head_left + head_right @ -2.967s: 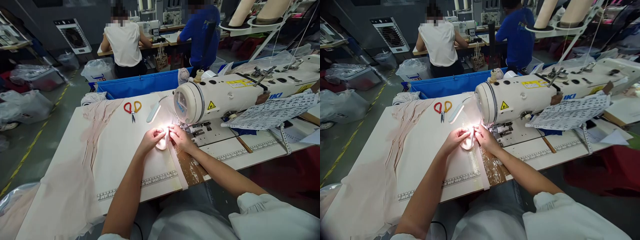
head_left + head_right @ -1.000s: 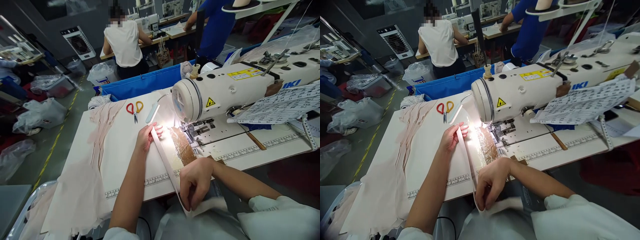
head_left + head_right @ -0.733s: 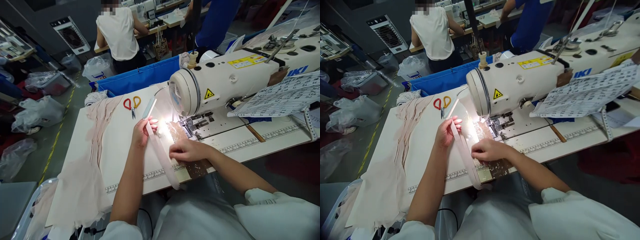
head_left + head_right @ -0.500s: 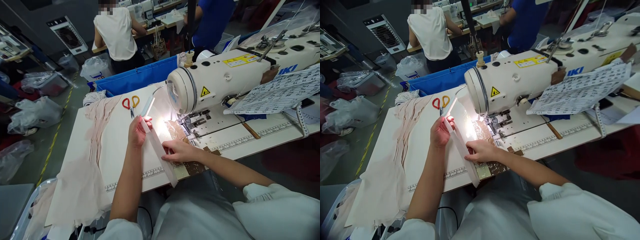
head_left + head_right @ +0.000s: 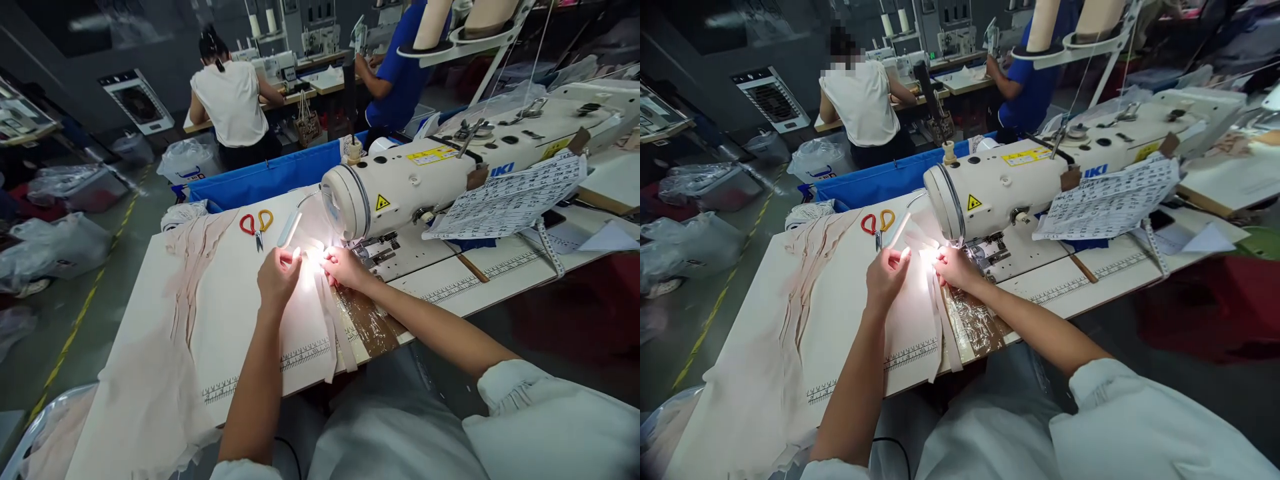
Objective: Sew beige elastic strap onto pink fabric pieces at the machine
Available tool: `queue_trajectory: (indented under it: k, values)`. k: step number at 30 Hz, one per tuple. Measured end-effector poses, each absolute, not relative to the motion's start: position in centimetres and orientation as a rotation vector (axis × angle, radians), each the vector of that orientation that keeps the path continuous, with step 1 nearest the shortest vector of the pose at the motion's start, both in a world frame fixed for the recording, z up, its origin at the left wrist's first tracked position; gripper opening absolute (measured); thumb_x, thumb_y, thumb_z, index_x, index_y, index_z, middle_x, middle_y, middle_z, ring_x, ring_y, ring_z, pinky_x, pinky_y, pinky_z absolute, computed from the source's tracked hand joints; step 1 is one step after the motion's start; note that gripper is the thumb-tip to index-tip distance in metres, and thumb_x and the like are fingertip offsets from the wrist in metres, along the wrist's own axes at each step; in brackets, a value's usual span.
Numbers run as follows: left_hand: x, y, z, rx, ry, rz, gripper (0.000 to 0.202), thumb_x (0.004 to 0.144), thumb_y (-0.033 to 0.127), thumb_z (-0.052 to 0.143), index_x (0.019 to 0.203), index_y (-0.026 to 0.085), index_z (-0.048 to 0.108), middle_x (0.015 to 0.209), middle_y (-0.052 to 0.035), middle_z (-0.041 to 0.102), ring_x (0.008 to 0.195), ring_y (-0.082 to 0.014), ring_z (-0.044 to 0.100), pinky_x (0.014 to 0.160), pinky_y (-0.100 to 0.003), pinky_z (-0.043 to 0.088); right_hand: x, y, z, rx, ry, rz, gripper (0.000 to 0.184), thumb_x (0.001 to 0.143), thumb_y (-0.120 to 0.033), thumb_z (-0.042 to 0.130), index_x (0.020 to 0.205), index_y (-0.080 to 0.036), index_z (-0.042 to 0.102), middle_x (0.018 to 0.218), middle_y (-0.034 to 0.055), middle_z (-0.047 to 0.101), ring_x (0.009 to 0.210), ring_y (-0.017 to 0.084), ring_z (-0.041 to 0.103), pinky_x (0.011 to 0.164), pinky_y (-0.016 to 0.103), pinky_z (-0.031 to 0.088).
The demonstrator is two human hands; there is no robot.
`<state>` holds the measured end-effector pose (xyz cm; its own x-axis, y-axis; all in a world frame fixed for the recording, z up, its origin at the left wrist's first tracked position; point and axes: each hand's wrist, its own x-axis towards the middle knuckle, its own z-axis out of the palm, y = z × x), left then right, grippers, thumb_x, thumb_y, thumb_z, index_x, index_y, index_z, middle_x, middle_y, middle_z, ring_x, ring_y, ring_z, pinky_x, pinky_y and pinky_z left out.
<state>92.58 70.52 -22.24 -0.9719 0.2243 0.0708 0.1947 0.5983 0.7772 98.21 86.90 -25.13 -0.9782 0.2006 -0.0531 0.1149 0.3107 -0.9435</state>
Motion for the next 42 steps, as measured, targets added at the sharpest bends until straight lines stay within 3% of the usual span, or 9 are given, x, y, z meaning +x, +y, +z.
queue_trajectory:
  k: [4, 8, 12, 17, 22, 26, 30, 34, 42]
  values:
    - [92.5, 70.0, -22.1, 0.579, 2.078, 1.138, 0.042, 0.074, 0.058, 0.066, 0.067, 0.018, 0.058, 0.057, -0.0004, 0.058, 0.050, -0.0125, 0.049, 0.051, -0.025, 0.033, 97.0, 85.6, -25.0, -0.253, -2.402, 1.600, 0.008, 0.077, -0.019, 0.052, 0.071, -0.020, 0.047, 0.054, -0.0064, 0.046, 0.051, 0.011, 0.046, 0.051, 0.024, 0.033]
    - [91.8, 70.0, -23.3, 0.553, 1.804, 1.270, 0.046, 0.064, 0.056, 0.077, 0.060, 0.018, 0.050, 0.043, 0.0038, 0.048, 0.041, -0.0077, 0.037, 0.045, -0.022, 0.024, 95.1, 85.1, -24.9, -0.190, -2.340, 1.589, 0.005, 0.079, -0.023, 0.046, 0.075, -0.020, 0.048, 0.068, -0.0031, 0.052, 0.062, 0.013, 0.046, 0.057, 0.025, 0.035]
    - [91.0, 70.0, -24.4, 0.445, 1.882, 1.601, 0.046, 0.065, 0.053, 0.075, 0.053, 0.018, 0.047, 0.039, 0.0043, 0.043, 0.038, -0.0056, 0.032, 0.043, -0.022, 0.019, 95.3, 85.7, -24.5, -0.124, -2.433, 1.703, 0.020, 0.084, -0.034, 0.044, 0.072, -0.019, 0.051, 0.061, -0.0018, 0.054, 0.054, 0.013, 0.048, 0.052, 0.026, 0.037]
    - [90.3, 69.8, -24.8, 0.335, 1.979, 1.852, 0.035, 0.074, 0.051, 0.068, 0.070, 0.016, 0.061, 0.041, 0.0061, 0.042, 0.040, -0.0062, 0.031, 0.043, -0.022, 0.019, 98.6, 87.0, -24.2, 0.138, -2.773, 2.046, 0.025, 0.072, -0.041, 0.068, 0.070, -0.020, 0.054, 0.048, -0.0057, 0.054, 0.038, 0.012, 0.048, 0.039, 0.023, 0.035]
    - [90.4, 69.9, -24.6, 0.248, 1.935, 1.997, 0.037, 0.073, 0.050, 0.071, 0.083, 0.014, 0.067, 0.044, 0.0052, 0.047, 0.039, -0.0063, 0.032, 0.042, -0.022, 0.022, 99.5, 87.0, -24.8, 0.095, -2.759, 2.160, 0.022, 0.075, -0.037, 0.062, 0.068, -0.020, 0.052, 0.043, -0.0072, 0.051, 0.038, 0.011, 0.046, 0.038, 0.021, 0.034]
    - [90.4, 69.6, -24.3, 0.263, 1.845, 1.879, 0.046, 0.075, 0.054, 0.068, 0.099, 0.015, 0.066, 0.055, 0.0025, 0.056, 0.038, -0.0055, 0.034, 0.040, -0.022, 0.021, 99.3, 86.7, -25.5, 0.029, -2.663, 2.103, 0.020, 0.078, -0.035, 0.059, 0.066, -0.020, 0.050, 0.043, -0.0068, 0.050, 0.039, 0.011, 0.047, 0.040, 0.022, 0.036]
    - [90.6, 69.5, -24.6, 0.376, 1.794, 1.648, 0.038, 0.071, 0.049, 0.074, 0.077, 0.014, 0.065, 0.043, 0.0057, 0.042, 0.040, -0.0059, 0.033, 0.043, -0.021, 0.022, 99.3, 86.6, -25.8, -0.032, -2.589, 1.998, 0.019, 0.079, -0.034, 0.058, 0.068, -0.021, 0.049, 0.046, -0.0073, 0.048, 0.041, 0.011, 0.047, 0.042, 0.023, 0.036]
    - [90.9, 70.1, -25.5, 0.389, 1.840, 1.702, 0.038, 0.066, 0.045, 0.078, 0.060, 0.016, 0.054, 0.044, 0.0048, 0.042, 0.042, -0.0059, 0.035, 0.044, -0.021, 0.022, 99.2, 86.5, -25.8, -0.121, -2.528, 1.911, 0.019, 0.078, -0.034, 0.059, 0.073, -0.021, 0.047, 0.054, -0.0070, 0.048, 0.044, 0.010, 0.049, 0.043, 0.023, 0.036]
    - [90.8, 70.6, -25.4, 0.308, 1.873, 1.923, 0.032, 0.069, 0.044, 0.076, 0.074, 0.016, 0.061, 0.047, 0.0067, 0.041, 0.040, -0.0047, 0.029, 0.042, -0.021, 0.016, 99.5, 87.3, -24.6, 0.029, -2.737, 2.067, 0.019, 0.068, -0.031, 0.067, 0.066, -0.020, 0.051, 0.051, -0.0063, 0.054, 0.042, 0.012, 0.053, 0.038, 0.021, 0.038]
